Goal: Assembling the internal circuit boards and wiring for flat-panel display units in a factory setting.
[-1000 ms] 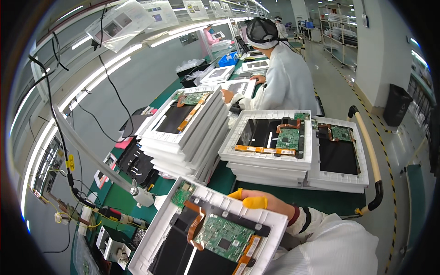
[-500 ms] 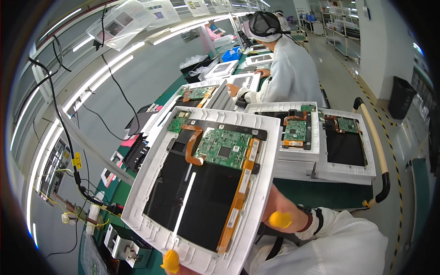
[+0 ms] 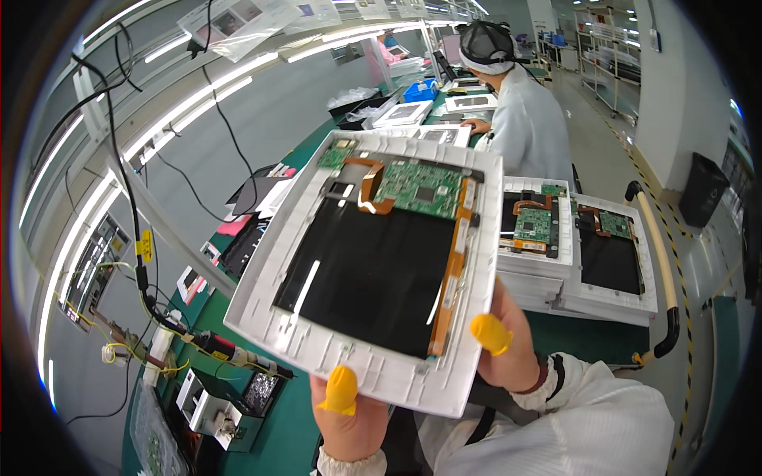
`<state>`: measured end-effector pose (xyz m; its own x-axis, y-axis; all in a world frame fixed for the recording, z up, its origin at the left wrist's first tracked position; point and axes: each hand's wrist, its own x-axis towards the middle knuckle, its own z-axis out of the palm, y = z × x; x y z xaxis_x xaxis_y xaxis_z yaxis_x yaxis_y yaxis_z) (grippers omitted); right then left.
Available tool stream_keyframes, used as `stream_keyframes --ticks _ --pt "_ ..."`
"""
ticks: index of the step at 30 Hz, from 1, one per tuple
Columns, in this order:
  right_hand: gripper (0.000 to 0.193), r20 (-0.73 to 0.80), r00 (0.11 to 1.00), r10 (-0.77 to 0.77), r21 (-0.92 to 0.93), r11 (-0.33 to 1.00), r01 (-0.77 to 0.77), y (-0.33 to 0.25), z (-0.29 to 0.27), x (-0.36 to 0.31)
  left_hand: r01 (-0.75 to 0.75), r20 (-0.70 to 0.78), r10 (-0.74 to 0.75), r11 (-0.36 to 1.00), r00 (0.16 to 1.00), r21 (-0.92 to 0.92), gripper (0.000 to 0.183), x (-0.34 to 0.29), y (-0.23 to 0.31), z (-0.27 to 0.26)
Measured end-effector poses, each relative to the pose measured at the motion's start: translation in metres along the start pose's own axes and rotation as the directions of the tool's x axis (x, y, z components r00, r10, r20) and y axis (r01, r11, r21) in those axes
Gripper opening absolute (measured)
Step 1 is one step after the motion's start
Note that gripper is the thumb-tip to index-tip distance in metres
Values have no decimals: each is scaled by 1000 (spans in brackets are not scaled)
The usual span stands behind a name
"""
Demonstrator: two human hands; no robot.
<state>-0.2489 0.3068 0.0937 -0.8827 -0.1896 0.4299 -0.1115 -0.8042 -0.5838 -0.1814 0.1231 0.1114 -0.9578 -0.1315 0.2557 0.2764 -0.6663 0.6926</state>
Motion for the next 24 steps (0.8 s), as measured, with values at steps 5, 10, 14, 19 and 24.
stream_keyframes --ticks 5,10,14,19,24 --pt "44 -4 994 -107 -8 994 107 -8 -4 48 82 111 -82 997 990 9 50 24 5 -3" --pt "27 -3 989 -148 -1 989 148 -6 -2 127 255 -157 -231 954 960 156 47 -23 4 -36" --pt "23 -24 987 -158 -21 987 157 4 -18 213 411 -373 -340 902 863 131 50 -65 -3 -64" --pt "21 -78 990 -116 -169 980 101 49 -37 281 338 -559 -182 922 809 190 43 -118 5 -74" --pt "20 -160 986 -39 -232 973 1 71 -41 306 291 -669 -86 935 738 200 45 -151 12 -83"
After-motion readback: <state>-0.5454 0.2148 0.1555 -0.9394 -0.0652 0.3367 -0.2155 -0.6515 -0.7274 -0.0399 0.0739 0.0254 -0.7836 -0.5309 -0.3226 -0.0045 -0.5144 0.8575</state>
